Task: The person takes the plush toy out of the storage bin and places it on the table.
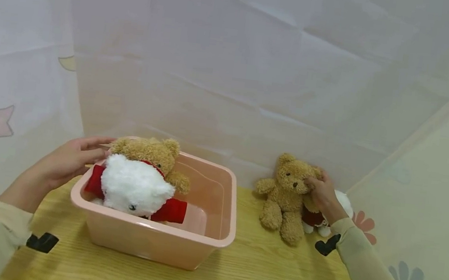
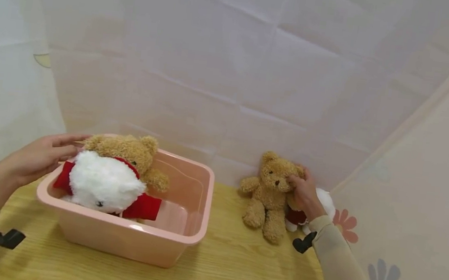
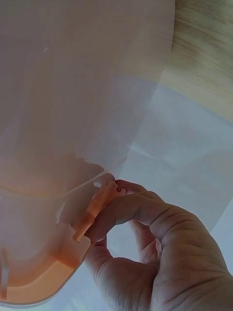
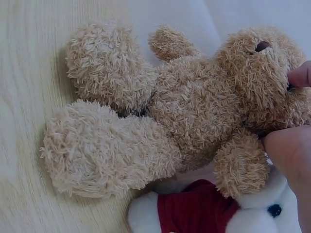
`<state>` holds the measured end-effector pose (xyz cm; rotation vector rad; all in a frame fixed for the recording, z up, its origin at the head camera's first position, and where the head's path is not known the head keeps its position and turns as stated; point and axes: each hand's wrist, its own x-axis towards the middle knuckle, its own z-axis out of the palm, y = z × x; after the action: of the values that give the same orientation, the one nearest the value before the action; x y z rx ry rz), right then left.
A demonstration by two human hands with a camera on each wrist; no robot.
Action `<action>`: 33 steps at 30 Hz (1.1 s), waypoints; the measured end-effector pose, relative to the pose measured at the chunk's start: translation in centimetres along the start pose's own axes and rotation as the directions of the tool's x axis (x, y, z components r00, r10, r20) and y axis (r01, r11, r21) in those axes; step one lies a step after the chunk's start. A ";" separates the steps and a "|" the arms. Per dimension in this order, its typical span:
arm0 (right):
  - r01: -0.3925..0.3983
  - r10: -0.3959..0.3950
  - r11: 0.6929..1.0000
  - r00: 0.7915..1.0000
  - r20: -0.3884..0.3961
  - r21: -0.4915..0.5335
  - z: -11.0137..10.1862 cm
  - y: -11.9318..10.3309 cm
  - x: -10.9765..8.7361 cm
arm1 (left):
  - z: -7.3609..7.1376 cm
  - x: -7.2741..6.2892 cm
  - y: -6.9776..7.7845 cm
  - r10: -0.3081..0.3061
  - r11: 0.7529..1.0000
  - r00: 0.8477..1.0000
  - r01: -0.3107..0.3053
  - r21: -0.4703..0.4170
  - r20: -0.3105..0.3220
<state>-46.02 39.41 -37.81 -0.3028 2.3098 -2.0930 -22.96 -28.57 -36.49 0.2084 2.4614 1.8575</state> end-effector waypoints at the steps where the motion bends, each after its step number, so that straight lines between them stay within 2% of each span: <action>1: -0.002 0.002 1.000 1.000 0.006 0.003 -0.1 -0.1 0.0 | 0.0 0.0 0.0 -0.001 1.000 1.000 0.001 0.000 0.003; 4: -0.023 0.022 0.999 1.000 0.017 0.024 -0.1 -0.3 0.1 | 0.0 0.0 0.0 -0.003 1.000 1.000 0.003 0.004 0.003; 10: -0.050 0.050 0.998 0.999 -0.004 -0.033 -0.6 -2.3 -0.1 | 0.0 -0.1 -0.2 -0.002 1.000 1.000 0.002 0.000 0.003; 17: 0.027 -0.026 0.999 1.000 -0.009 0.047 -2.8 -5.4 -1.9 | -0.2 0.1 -0.2 0.010 1.000 1.000 -0.010 0.014 0.015; 22: 0.093 -0.095 0.994 0.995 0.034 0.051 -3.4 -7.2 -3.0 | -0.4 0.3 0.1 0.006 0.999 1.000 -0.006 0.035 0.008; 27: 0.188 -0.179 0.980 0.975 0.135 -0.060 -1.4 -10.7 -4.4 | -0.3 0.6 0.2 -0.001 1.000 1.000 0.001 0.018 0.010; 33: 0.237 -0.175 0.948 0.945 0.275 -0.212 3.5 -14.2 -6.7 | -0.3 0.4 -0.2 -0.016 1.000 1.000 0.016 0.012 0.009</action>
<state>-37.03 35.68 -25.00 -0.8024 2.4638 -1.7173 -23.37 -28.84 -36.64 0.1971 2.4612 1.8316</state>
